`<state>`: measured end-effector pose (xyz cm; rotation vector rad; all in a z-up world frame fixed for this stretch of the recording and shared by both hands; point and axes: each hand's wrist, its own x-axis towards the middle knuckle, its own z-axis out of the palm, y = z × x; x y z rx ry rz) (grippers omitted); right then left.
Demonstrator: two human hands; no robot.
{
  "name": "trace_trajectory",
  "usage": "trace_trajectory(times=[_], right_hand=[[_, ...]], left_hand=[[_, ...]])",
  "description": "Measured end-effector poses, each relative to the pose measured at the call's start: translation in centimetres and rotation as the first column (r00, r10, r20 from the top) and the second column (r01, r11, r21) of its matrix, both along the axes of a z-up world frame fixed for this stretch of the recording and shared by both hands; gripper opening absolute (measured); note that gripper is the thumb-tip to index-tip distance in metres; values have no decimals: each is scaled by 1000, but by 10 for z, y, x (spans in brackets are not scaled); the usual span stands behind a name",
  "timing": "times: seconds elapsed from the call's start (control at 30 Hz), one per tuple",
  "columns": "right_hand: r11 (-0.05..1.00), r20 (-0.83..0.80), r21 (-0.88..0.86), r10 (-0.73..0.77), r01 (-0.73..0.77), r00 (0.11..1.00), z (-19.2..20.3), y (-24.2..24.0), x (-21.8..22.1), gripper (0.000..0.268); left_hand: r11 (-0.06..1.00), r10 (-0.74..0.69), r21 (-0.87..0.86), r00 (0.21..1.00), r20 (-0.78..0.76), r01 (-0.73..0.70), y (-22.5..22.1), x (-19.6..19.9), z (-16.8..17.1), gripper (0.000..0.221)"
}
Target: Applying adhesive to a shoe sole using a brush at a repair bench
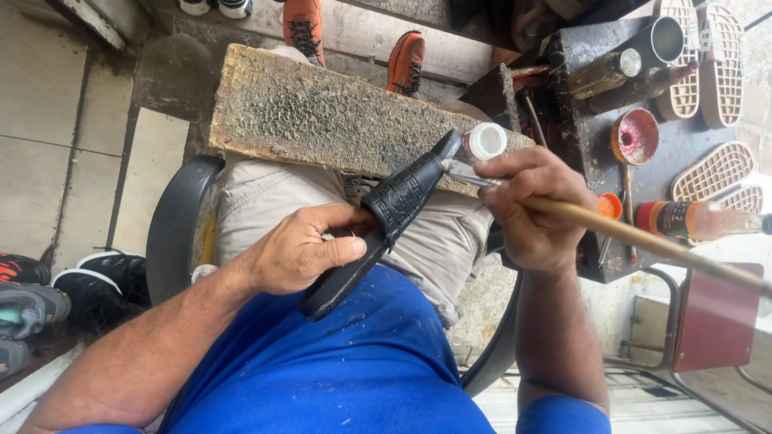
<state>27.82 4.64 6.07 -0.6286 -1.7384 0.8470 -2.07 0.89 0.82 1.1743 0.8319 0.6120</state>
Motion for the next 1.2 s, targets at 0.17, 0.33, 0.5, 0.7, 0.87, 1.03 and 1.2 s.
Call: trace_trajectory(times=[0.17, 0.33, 0.5, 0.7, 0.87, 1.03, 1.2], right_hand=[[999, 33, 15, -29, 29, 999, 2, 1, 0, 23], [999, 60, -1, -41, 41, 997, 4, -4, -1, 23], [1000, 21, 16, 26, -26, 999, -5, -2, -1, 24], [996, 9, -14, 83, -83, 997, 9, -18, -28, 21], [999, 19, -12, 47, -47, 999, 4, -21, -30, 22], [998, 50, -27, 50, -49, 997, 4, -20, -31, 21], [997, 91, -32, 77, -74, 993, 10, -31, -44, 22]], left_hand=[[1000, -20, 15, 999, -38, 20, 2, 2, 8, 42], [1000, -27, 2, 998, -55, 27, 1, 1, 4, 43], [999, -16, -36, 996, -91, 12, 4, 1, 2, 44], [998, -13, -66, 997, -75, 8, 5, 4, 7, 43], [998, -1, -63, 995, -99, -5, 7, 7, 5, 43], [998, 10, -56, 993, -117, -17, 8, 10, 1, 43], [998, 28, -47, 993, -113, -33, 9, 10, 3, 41]])
